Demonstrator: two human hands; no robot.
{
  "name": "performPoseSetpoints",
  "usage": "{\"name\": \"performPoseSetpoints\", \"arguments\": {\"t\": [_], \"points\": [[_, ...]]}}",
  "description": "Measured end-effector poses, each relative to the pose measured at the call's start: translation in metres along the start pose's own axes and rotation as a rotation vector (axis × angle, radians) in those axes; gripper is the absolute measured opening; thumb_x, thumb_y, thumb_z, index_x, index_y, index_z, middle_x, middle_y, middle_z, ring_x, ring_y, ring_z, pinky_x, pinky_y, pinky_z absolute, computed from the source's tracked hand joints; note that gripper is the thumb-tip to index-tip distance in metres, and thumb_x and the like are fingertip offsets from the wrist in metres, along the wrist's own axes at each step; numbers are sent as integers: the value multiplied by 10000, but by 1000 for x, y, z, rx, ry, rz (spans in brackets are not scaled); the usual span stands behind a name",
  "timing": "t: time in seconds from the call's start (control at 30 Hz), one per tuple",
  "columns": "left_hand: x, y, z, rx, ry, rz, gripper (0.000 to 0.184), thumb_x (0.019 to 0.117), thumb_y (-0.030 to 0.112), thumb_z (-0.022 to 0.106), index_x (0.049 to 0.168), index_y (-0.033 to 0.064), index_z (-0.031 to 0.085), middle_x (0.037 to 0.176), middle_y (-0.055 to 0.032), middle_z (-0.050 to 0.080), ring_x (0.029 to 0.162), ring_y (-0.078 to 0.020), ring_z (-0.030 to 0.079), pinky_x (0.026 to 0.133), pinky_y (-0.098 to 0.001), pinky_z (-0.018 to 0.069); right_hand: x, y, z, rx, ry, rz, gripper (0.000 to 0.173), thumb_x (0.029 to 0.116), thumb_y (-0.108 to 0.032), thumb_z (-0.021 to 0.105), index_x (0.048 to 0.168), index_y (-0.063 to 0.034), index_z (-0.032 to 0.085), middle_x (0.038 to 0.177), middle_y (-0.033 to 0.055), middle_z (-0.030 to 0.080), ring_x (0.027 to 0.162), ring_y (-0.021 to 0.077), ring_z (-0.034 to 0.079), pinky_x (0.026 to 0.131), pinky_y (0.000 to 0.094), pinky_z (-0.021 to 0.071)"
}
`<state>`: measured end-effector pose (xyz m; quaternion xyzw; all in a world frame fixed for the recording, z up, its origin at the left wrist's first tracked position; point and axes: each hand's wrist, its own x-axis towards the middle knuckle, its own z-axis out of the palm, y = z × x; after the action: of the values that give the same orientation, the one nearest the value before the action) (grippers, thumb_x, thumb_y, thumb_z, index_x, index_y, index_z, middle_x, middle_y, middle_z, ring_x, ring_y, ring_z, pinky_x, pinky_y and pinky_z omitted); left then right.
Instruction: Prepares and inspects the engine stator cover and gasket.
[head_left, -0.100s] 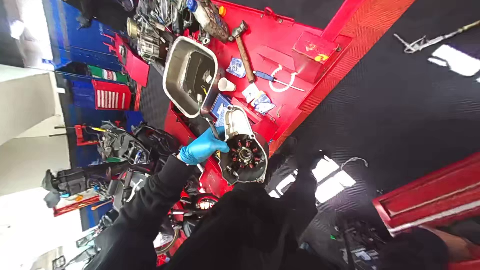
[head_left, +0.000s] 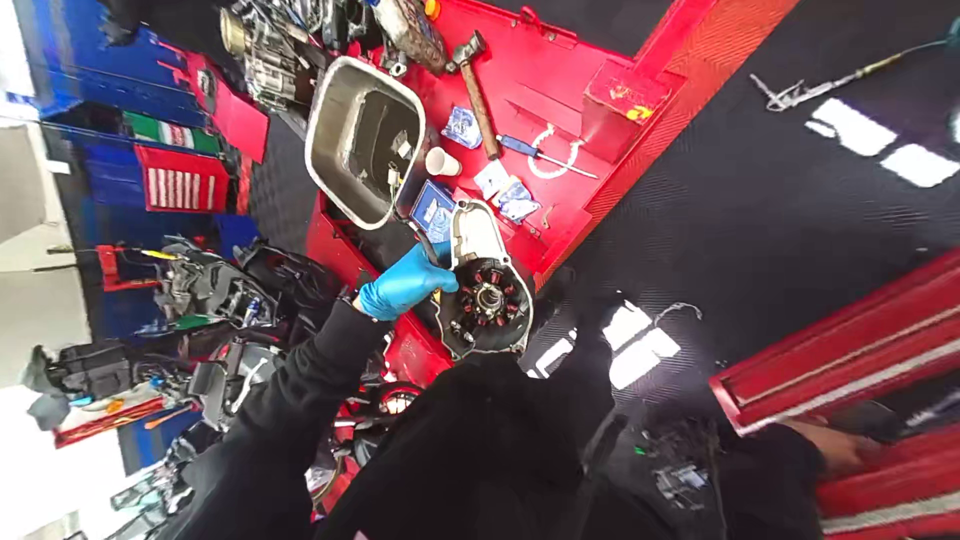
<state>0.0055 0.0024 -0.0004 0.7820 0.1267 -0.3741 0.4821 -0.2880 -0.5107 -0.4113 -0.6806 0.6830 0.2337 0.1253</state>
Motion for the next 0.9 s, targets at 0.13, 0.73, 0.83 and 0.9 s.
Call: {"name": "performPoseSetpoints", "arguments": {"t": [0.13,0.73,0.83,0.9], "points": [[7,4,-4,132,22,52,334,812,36,702,1135,100,753,1023,-20,767,925,-108,719,824,-338,609,-60,-3,-17,56,38,-186,671,1017,-429,539,1562,-64,398,1423,254,584,1301,416,588,1063,591,485],[18,2,38,176,378,157,353,834,132,646,1178,154,722,1010,-77,759,979,-249,725,867,-537,572,-386,-249,-312,-325,156,-1914,477,1077,-446,450,1541,-341,489,1069,177,696,731,337,700,580,519,564],[17,6,43,179,396,100,353,823,115,670,1160,191,741,939,-85,752,900,-292,719,790,-589,559,-389,-277,-333,-511,146,-2090,457,1076,-381,433,1529,-390,493,1074,162,683,744,337,689,545,510,536],[18,10,46,191,415,79,296,843,118,681,1118,201,753,953,-58,763,891,-278,727,778,-603,563,-388,-291,-343,-616,118,-2159,464,1071,-366,423,1529,-410,484,1087,155,674,759,336,687,535,505,524]]}}
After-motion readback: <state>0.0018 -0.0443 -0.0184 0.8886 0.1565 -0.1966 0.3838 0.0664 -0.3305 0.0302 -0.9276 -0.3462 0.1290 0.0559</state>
